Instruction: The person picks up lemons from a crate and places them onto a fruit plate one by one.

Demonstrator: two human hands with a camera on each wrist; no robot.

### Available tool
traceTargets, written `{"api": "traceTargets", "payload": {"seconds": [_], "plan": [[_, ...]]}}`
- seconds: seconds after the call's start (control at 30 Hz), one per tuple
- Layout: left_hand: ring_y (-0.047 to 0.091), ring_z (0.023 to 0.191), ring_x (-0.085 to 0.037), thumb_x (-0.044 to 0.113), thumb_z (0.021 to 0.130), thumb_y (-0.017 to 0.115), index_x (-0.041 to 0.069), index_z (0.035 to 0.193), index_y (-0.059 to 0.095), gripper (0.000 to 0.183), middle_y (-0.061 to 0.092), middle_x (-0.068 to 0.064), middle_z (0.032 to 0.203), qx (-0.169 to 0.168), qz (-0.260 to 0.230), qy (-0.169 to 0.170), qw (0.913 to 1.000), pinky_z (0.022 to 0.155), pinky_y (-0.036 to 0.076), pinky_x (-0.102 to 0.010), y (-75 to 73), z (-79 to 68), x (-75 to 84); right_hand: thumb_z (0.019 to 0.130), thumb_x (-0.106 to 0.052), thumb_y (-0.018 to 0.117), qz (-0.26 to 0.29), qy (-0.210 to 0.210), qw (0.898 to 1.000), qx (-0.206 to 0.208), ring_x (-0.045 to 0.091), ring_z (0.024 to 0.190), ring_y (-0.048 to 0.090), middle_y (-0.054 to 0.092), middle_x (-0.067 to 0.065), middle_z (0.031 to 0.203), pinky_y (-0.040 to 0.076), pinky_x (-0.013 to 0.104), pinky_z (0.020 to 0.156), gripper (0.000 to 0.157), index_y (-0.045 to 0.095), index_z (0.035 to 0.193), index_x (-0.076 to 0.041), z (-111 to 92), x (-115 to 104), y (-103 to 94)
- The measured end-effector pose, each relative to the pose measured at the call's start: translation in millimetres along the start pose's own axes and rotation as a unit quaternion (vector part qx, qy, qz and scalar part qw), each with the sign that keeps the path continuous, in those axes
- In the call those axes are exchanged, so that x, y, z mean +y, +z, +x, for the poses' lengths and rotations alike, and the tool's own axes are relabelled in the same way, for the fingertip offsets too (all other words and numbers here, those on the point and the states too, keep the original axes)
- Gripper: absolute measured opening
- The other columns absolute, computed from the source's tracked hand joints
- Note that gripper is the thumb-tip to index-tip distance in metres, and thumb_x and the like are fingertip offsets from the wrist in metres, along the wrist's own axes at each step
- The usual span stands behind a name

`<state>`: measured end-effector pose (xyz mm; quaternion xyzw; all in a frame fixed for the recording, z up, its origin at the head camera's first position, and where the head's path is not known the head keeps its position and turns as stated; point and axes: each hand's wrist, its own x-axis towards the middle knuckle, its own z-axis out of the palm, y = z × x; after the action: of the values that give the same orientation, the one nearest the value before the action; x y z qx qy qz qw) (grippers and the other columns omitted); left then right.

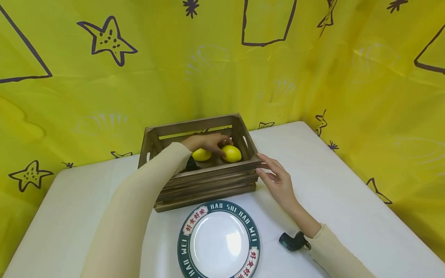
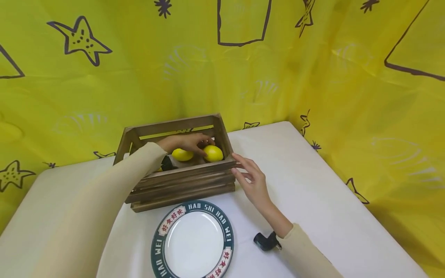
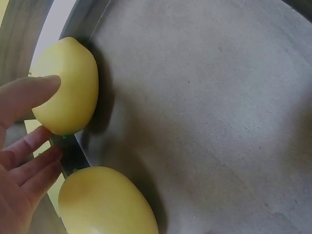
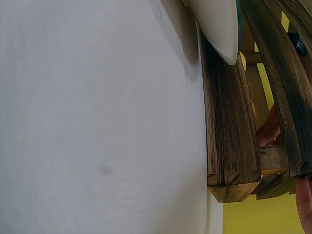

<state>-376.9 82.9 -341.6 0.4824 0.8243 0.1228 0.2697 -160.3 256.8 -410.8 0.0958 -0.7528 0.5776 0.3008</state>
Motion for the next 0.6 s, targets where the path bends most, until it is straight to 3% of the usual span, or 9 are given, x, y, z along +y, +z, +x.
{"api": "traceTargets", "payload": {"seconds": [0.33, 0.6], "plan": [[0.045, 0.127, -0.030, 0.017, 0.093, 0.067, 0.000, 0.125, 0.053, 0.039, 0.050, -0.017, 0.136, -0.014, -0.047, 0.000, 0.9988, 0.111, 0.036, -0.039, 3.8, -0.6, 2.1, 0.084, 0.019, 0.061, 0.000, -0.009, 1.000, -0.005, -0.001, 0.100, 0.060, 0.057, -0.021, 0.116, 0.053, 0.014, 0.077, 0.041, 0.054, 0.125, 0.016, 0, -28, 3.5], [0.043, 0.132, -0.030, 0.016, 0.092, 0.069, 0.003, 0.140, 0.050, 0.053, 0.047, -0.015, 0.145, -0.053, -0.030, 0.014, 0.9980, 0.112, 0.034, -0.039, 6.2, -0.3, 3.3, 0.085, 0.017, 0.062, -0.006, -0.003, 1.000, -0.003, 0.000, 0.100, 0.060, 0.057, -0.019, 0.116, 0.054, 0.014, 0.077, 0.041, 0.055, 0.126, 0.014, 0, -29, 2.9]]}}
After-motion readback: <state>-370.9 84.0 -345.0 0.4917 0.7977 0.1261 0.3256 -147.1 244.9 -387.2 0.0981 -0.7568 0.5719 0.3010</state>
